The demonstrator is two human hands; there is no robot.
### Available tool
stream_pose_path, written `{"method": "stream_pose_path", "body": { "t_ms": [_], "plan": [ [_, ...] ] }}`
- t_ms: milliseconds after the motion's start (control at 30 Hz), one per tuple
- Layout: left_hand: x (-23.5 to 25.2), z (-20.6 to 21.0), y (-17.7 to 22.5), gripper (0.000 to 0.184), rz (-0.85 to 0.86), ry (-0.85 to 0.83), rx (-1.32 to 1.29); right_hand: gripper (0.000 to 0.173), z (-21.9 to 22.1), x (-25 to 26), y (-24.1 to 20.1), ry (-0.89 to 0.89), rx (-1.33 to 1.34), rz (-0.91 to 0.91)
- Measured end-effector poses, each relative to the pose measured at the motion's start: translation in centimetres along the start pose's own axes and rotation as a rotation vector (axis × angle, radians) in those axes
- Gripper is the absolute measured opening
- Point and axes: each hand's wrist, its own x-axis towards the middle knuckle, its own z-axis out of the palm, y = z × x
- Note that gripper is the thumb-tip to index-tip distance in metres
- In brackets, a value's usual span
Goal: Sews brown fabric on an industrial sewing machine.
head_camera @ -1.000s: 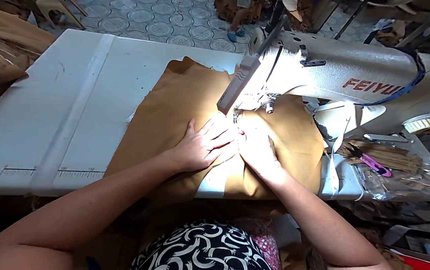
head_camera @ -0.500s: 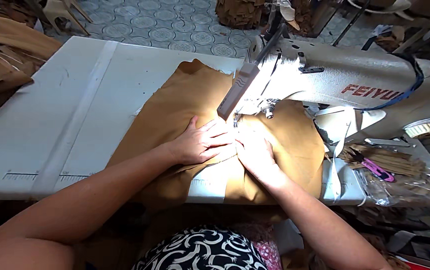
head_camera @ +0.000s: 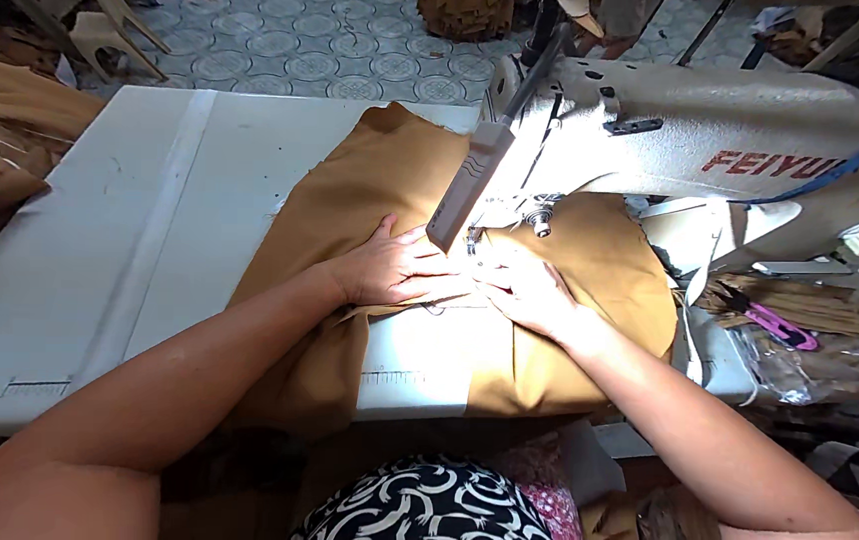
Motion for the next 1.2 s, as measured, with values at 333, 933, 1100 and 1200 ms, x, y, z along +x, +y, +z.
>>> {"method": "stream_pose_path", "body": {
  "t_ms": [333,933,1100,1200],
  "plan": [
    [0.2,-0.1,-1.4,0.052,0.069,-0.026,-0.007,0.029,-0.7,0.2,2.1,-0.049,0.070,-0.140],
    [1.3,-0.8,-3.6,0.055,0.092,-0.031,0.009,0.028,-0.7,1.7,3.4,-0.079,0.138,-0.076],
    [1.3,-0.9,-3.6,0.057,0.087,-0.037,-0.005,0.023,-0.4,1.4,3.7,-0.019,0.191,-0.057],
    [1.4,-0.8,-3.7,0.057,0.085,-0.041,0.000,0.025,-0.2,1.4,3.9,0.005,0.176,-0.096]
  ]
}}
